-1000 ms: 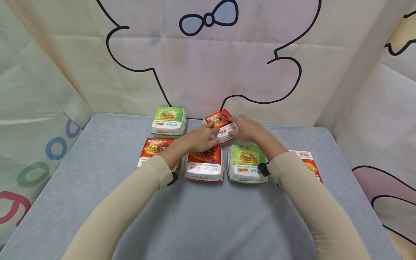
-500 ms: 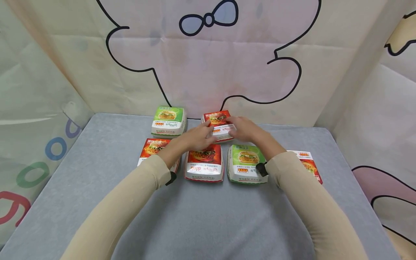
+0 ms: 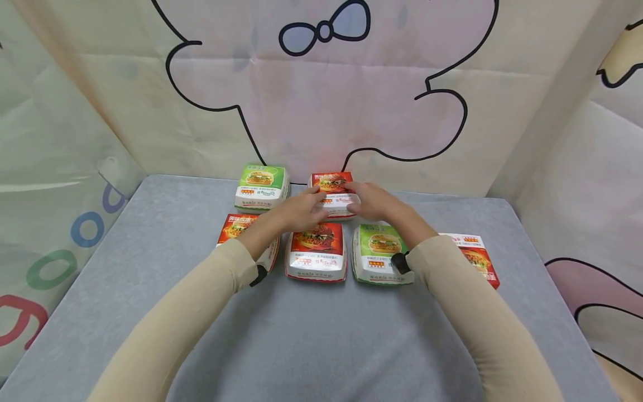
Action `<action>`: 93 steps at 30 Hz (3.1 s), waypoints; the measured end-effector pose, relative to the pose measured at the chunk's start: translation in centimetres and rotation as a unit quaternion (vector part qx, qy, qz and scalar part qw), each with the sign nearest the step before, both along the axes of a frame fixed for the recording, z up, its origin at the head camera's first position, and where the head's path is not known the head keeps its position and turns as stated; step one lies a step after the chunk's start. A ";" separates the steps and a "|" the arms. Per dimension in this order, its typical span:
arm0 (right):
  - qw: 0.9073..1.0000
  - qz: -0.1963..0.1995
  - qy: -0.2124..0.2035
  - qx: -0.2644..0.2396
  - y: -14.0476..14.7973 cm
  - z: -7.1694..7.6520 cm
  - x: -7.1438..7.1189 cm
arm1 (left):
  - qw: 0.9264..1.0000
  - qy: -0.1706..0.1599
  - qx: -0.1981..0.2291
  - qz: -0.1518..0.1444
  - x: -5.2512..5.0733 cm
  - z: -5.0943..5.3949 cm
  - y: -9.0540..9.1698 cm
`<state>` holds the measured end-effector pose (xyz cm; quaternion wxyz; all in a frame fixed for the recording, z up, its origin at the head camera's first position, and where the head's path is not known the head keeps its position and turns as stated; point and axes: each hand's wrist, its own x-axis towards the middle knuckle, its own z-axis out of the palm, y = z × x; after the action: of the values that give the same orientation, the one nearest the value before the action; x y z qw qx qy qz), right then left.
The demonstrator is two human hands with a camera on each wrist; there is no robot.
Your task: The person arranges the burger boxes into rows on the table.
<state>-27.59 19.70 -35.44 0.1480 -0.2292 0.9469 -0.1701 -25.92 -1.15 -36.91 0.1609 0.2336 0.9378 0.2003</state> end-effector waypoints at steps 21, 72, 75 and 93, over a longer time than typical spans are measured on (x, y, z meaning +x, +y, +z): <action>0.998 0.004 -0.048 -0.037 -2.1 -0.1 0.3 | 0.998 0.047 -0.015 0.043 0.0 0.2 -1.8; 0.999 -0.018 -0.044 0.000 1.2 1.2 -0.1 | 0.994 0.099 0.019 0.037 -0.4 0.3 -1.4; 0.999 -0.023 -0.040 0.002 2.2 1.9 0.1 | 0.992 0.119 0.037 0.033 -0.4 0.3 -1.2; 0.998 -0.062 -0.025 -0.019 11.7 3.1 2.7 | 0.992 0.067 0.110 -0.007 1.1 0.6 0.2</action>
<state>-24.87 31.37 -32.36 0.1562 -0.1685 0.9519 -0.2028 -24.80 -0.94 -36.35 0.0725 0.2690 0.9170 0.2856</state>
